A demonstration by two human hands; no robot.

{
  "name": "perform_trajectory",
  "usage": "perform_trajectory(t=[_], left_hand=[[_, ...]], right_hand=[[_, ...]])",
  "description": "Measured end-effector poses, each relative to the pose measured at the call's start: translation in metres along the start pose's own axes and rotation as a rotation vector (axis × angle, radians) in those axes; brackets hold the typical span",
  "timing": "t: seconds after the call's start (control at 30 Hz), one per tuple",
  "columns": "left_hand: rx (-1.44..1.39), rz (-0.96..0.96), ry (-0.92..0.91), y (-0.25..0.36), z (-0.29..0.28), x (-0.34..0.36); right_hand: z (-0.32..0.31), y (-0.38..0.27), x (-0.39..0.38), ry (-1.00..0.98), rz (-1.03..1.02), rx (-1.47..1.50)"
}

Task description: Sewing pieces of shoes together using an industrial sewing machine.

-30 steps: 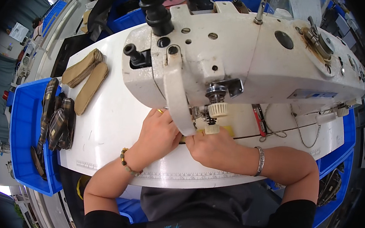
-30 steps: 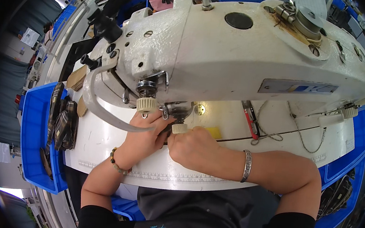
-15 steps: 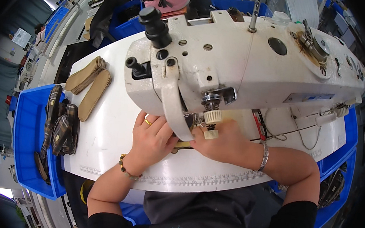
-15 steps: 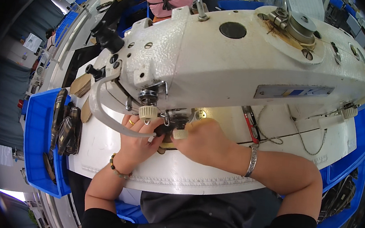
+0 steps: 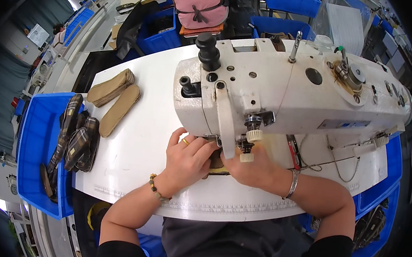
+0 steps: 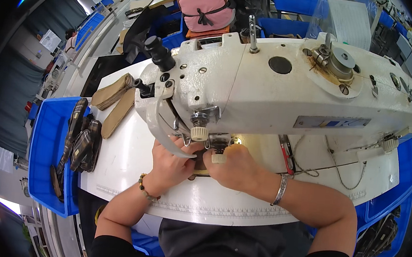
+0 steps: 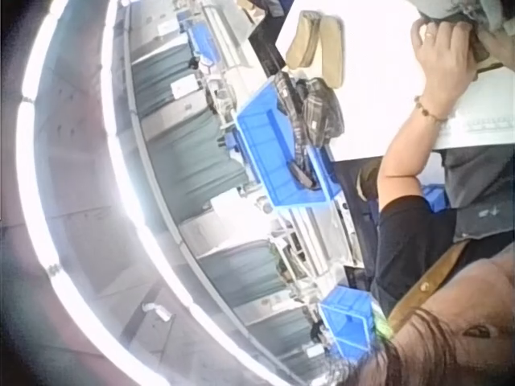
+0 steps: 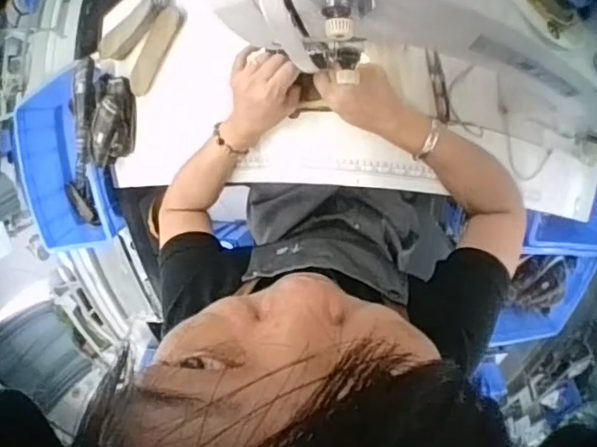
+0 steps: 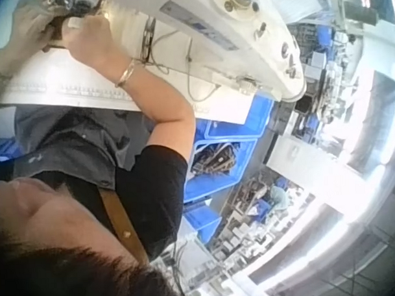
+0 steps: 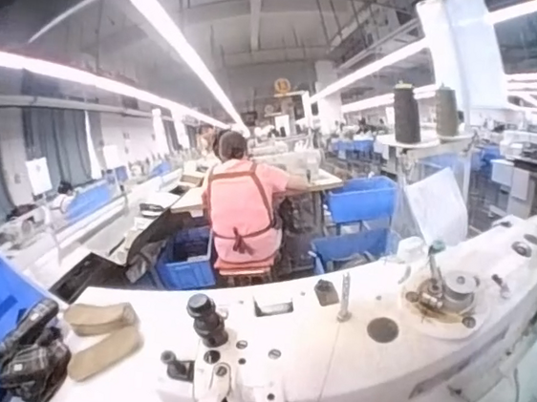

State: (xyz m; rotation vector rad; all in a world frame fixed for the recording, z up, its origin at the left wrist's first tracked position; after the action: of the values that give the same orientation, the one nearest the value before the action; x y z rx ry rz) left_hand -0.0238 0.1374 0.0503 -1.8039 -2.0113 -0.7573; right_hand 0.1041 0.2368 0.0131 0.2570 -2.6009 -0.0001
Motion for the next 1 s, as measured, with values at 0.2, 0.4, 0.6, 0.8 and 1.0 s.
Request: perform_trajectory(t=[0.2,0.4,0.6,0.8,1.0], left_hand=[[-0.231,0.010,-0.265,-0.009,-0.009,0.007],[-0.460,-0.085,-0.413,-0.022,-0.001,0.002],[-0.589,-0.219,-0.458,-0.018,0.005,0.003],[-0.632,-0.211,-0.524,-0.027,0.014,0.004],[-0.635,-0.193,-0.482,-0.026,0.012,0.004]], right_hand=[[0.004,0.002,-0.003,0.037,0.000,0.020],[0.005,-0.003,-0.008,-0.092,0.008,0.020],[0.006,-0.004,-0.008,0.073,-0.071,-0.041],[-0.023,-0.019,-0.001,-0.037,-0.098,-0.093],[-0.028,-0.032,-0.002,-0.016,-0.077,-0.057]])
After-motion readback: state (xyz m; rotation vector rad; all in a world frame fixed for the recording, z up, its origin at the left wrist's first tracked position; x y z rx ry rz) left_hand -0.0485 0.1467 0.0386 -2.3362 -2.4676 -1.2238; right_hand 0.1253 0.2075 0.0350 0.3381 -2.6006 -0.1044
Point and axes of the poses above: each hand's wrist, its own x-axis towards the middle knuckle, its own z-axis out of the palm, y = z × x, the point moved 3 cm from there along x, towards the middle knuckle, and after that the axes turned 11 degrees about -z, right-handed, at the moved point
